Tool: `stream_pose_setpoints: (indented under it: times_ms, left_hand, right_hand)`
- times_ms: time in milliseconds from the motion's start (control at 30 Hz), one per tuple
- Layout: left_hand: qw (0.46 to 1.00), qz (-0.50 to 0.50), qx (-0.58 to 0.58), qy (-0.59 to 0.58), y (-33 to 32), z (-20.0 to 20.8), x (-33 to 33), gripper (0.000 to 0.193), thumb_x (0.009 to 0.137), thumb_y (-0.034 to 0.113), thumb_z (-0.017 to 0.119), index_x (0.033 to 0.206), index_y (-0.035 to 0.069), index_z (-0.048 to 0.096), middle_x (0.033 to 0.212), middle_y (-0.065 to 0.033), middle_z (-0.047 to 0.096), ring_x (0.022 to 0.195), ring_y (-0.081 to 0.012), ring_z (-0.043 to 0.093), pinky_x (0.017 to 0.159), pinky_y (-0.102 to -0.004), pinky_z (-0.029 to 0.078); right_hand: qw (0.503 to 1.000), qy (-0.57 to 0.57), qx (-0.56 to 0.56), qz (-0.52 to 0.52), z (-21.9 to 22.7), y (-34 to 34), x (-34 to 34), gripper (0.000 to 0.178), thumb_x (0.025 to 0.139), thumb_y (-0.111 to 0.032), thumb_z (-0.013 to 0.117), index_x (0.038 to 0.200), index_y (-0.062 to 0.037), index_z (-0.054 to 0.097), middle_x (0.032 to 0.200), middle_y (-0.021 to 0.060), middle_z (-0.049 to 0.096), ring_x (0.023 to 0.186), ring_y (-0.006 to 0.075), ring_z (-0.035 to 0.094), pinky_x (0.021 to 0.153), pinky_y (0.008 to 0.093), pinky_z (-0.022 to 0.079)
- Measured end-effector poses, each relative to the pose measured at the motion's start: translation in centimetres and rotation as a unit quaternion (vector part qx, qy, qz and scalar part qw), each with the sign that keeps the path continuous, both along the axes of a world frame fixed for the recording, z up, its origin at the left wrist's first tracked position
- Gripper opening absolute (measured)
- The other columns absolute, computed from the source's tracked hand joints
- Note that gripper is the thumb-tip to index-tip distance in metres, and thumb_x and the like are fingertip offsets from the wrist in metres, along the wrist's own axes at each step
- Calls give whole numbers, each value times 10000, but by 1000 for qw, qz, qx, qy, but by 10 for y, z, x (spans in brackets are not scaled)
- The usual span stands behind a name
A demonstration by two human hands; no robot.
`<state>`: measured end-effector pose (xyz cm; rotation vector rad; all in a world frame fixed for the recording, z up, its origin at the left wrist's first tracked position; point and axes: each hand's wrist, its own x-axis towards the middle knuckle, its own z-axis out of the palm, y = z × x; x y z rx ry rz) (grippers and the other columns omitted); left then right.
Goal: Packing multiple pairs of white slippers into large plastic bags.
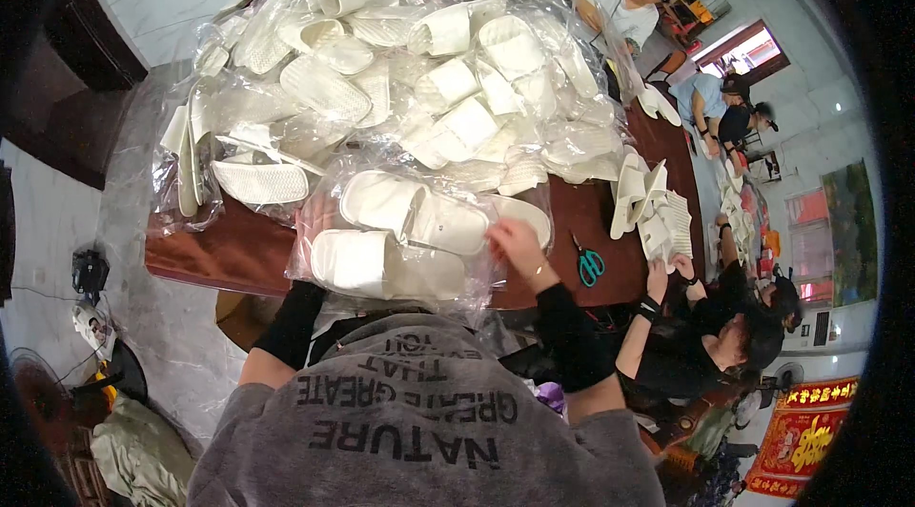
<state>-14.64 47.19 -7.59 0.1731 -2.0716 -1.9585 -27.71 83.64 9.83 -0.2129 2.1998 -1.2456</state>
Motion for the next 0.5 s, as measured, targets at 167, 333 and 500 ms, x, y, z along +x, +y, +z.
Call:
stream_pose_setpoints:
  times_ms: [167, 333, 500]
  left_hand:
    - [850, 55, -508, -126, 12, 9, -5, 762, 903, 547, 396, 1531, 159, 210, 1608, -66, 149, 1486, -267, 94, 1179, -512, 49]
    - [989, 65, 125, 34, 10, 1, -4, 730, 908, 561, 400, 1501, 149, 291, 1595, -83, 188, 1471, -278, 155, 1184, -486, 89]
    - [895, 24, 442, 54, 17, 17, -7, 706, 957, 554, 317, 1518, 137, 222, 1598, -84, 164, 1473, -270, 130, 1194, -462, 66]
  right_hand:
    - [981, -9, -54, -185, -50, -10, 66, 216, 880, -184, 645, 963, 5, 583, 766, 79, 638, 580, 134, 615, 449, 243, 461]
    - [963, -23, -76, -258, -51, -39, 64, 281, 892, -196, 663, 1029, -15, 497, 732, 58, 605, 535, 132, 579, 419, 254, 433]
    - [944, 157, -87, -276, -54, -66, 73, 392, 880, -221, 677, 1134, 10, 488, 827, 93, 608, 694, 181, 591, 624, 318, 478]
